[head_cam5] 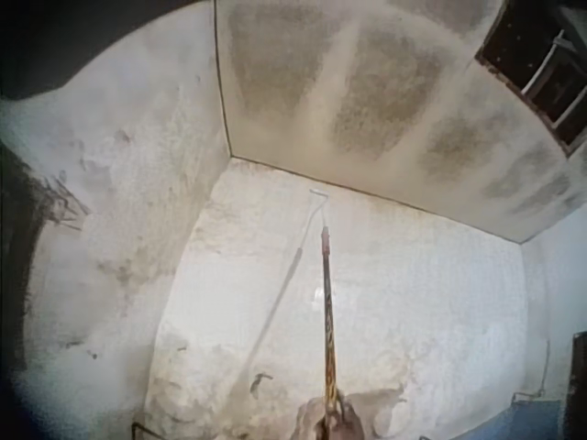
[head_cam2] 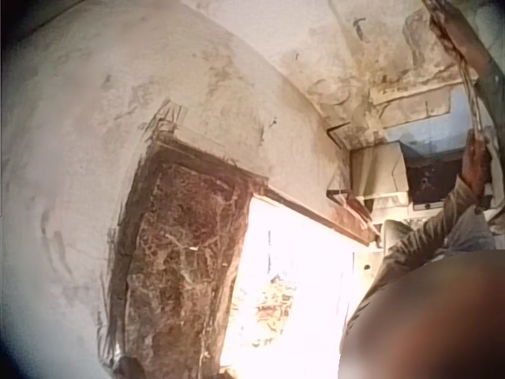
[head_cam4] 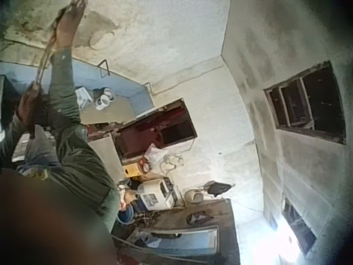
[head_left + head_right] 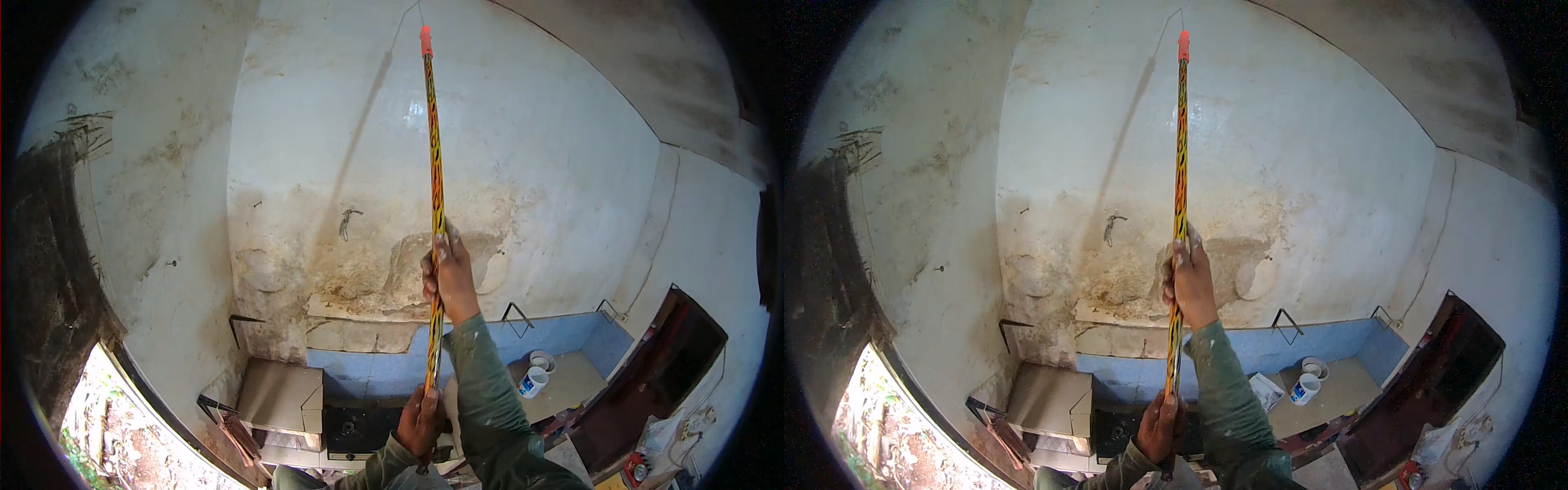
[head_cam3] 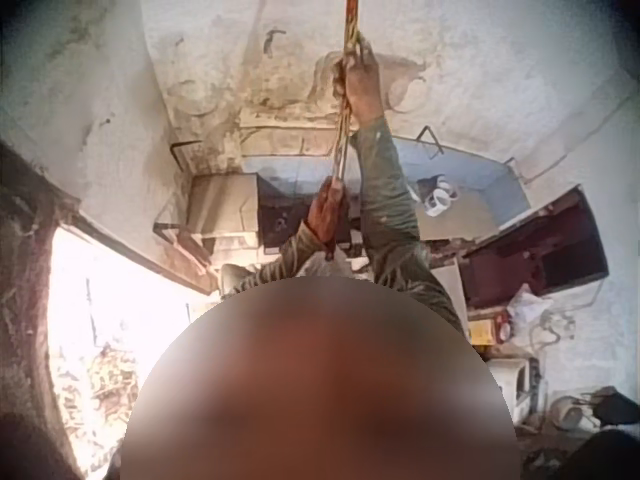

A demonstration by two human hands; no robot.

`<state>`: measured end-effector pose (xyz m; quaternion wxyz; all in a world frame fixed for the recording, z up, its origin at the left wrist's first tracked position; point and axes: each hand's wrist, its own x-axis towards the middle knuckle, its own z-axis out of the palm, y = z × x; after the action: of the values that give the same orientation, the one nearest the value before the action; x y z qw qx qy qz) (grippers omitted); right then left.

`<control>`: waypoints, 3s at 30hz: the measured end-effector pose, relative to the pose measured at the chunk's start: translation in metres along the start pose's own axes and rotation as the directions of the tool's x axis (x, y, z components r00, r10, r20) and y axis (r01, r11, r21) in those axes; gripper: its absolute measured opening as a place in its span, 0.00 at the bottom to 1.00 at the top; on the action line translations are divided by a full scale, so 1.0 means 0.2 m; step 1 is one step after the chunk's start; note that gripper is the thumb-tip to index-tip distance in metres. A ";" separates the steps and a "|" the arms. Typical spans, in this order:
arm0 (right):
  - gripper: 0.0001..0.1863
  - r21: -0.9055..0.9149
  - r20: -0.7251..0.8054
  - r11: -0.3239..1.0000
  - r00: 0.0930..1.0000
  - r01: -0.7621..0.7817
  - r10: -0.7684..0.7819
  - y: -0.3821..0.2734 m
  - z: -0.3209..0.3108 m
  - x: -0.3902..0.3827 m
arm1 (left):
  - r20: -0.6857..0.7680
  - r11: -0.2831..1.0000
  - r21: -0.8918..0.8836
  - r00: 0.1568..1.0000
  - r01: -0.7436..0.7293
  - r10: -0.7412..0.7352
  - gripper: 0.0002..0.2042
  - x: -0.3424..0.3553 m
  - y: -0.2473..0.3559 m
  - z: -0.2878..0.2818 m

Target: Painting the ceiling of a room using a paint roller attached to an extension pole.

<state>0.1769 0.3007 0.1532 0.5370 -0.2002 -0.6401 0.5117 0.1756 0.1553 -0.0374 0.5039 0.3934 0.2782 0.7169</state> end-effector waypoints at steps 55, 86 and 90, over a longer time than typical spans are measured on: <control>0.28 0.000 0.067 1.000 0.998 0.012 -0.012 0.08 0.07 -0.06 | -0.021 0.994 0.112 1.000 -0.007 0.009 0.20 -0.08 -0.01 -0.10; 0.13 0.027 0.006 0.974 0.975 -0.224 0.224 0.75 0.09 -0.68 | -0.301 0.970 0.161 0.945 0.180 -0.126 0.23 -0.57 -0.69 -0.52; 0.17 0.148 0.025 0.972 0.983 -0.181 0.180 0.93 0.06 -0.91 | -0.308 0.964 0.265 0.949 0.026 0.059 0.24 -0.74 -0.73 -0.50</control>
<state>0.1749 0.2222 -0.0951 0.4982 -0.2139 -0.5821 0.6059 0.1913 0.0649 -0.2502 0.3900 0.3408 0.4448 0.7306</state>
